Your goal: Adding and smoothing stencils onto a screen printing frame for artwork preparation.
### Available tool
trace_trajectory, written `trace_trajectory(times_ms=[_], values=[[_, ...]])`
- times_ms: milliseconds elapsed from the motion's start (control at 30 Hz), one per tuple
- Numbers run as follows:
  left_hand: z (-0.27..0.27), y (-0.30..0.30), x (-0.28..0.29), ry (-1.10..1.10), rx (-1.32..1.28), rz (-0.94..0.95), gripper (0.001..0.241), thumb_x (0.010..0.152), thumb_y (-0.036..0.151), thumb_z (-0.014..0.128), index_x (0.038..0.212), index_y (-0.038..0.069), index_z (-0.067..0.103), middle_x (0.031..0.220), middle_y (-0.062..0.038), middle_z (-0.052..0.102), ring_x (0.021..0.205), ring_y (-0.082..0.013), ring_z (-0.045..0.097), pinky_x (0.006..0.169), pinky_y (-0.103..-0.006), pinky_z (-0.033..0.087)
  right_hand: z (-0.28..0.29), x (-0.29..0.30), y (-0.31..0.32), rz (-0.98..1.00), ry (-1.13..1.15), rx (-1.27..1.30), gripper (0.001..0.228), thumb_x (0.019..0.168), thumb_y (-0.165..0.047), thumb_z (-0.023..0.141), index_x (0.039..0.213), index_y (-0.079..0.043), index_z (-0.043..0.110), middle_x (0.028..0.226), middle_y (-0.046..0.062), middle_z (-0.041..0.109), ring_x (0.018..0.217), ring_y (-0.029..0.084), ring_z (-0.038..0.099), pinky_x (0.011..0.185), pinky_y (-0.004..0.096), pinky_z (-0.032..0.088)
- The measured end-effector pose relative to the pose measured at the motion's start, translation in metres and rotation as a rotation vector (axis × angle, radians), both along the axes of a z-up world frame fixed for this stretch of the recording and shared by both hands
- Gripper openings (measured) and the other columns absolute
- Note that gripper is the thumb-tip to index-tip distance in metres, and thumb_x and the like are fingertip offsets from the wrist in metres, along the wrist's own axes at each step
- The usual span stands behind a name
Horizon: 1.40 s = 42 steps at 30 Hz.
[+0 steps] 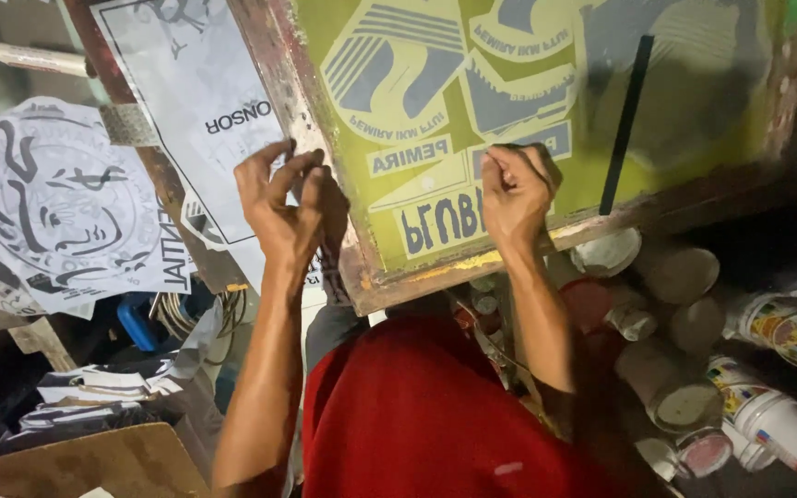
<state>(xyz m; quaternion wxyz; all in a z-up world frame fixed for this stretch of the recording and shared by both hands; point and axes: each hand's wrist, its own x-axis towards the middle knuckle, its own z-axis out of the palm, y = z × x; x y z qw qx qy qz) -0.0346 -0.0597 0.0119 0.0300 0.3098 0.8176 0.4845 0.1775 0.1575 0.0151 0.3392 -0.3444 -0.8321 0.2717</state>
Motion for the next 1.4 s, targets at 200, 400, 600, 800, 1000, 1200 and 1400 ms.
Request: trace_trajectory(times_ms=[200,400,600,800,1000,1200,1400], values=[[-0.026,0.040,0.025,0.083,0.080,-0.112,0.012,0.096,0.033,0.070,0.102,0.027,0.079,0.150,-0.014,0.048,0.146,-0.0422,0.027,0.119,-0.0628,0.019,0.001,-0.029,-0.005,0.140,-0.015,-0.039,0.003,0.092,-0.005,0.077,0.095,-0.006,0.079,0.079,0.011,0.065,0.068,0.031,0.066,0.058,0.033,0.050],[-0.032,0.045,0.033,0.158,0.011,-0.090,0.012,0.098,0.036,0.070,0.099,0.026,0.076,0.154,-0.017,0.044,0.149,-0.0437,0.021,0.117,-0.0694,0.011,0.005,-0.034,0.005,0.197,-0.108,-0.047,0.002,0.093,-0.011,0.079,0.094,-0.009,0.079,0.075,0.010,0.061,0.065,0.033,0.067,0.055,0.036,0.049],[-0.029,0.042,0.033,0.089,-0.061,-0.096,0.012,0.096,0.037,0.073,0.097,0.028,0.081,0.153,-0.016,0.045,0.149,-0.0455,0.023,0.115,-0.0725,0.012,0.004,-0.033,0.007,0.206,-0.108,-0.073,0.003,0.092,-0.009,0.078,0.094,-0.008,0.079,0.077,0.012,0.062,0.066,0.032,0.067,0.056,0.034,0.049],[-0.009,0.040,0.036,0.003,-0.079,-0.093,0.016,0.098,0.038,0.068,0.103,0.029,0.080,0.154,-0.015,0.044,0.150,-0.0429,0.023,0.116,-0.0721,0.013,0.009,0.000,0.020,0.077,-0.003,-0.139,0.015,0.091,0.010,0.075,0.102,0.001,0.079,0.083,0.013,0.064,0.076,0.027,0.066,0.072,0.031,0.053],[-0.016,0.020,0.064,0.002,-0.072,-0.119,0.019,0.098,0.038,0.065,0.088,0.028,0.078,0.151,-0.016,0.048,0.150,-0.0436,0.024,0.117,-0.0723,0.011,0.015,0.017,0.001,0.015,0.019,-0.039,0.017,0.081,0.013,0.079,0.090,-0.001,0.080,0.072,0.017,0.061,0.063,0.032,0.062,0.059,0.035,0.046],[-0.017,0.018,0.068,0.057,-0.096,-0.112,0.014,0.096,0.039,0.069,0.089,0.031,0.078,0.155,-0.011,0.047,0.152,-0.0397,0.022,0.118,-0.0686,0.010,-0.009,0.008,-0.026,0.093,-0.079,0.014,0.007,0.088,-0.009,0.083,0.095,-0.009,0.080,0.082,0.010,0.070,0.065,0.028,0.067,0.053,0.033,0.051],[-0.016,0.016,0.066,0.051,-0.079,-0.121,0.008,0.095,0.033,0.073,0.093,0.029,0.080,0.153,-0.011,0.049,0.151,-0.0390,0.025,0.119,-0.0648,0.013,-0.005,0.007,-0.025,0.083,-0.068,0.024,0.005,0.089,-0.010,0.082,0.093,-0.009,0.081,0.077,0.009,0.068,0.063,0.028,0.067,0.054,0.033,0.051]])
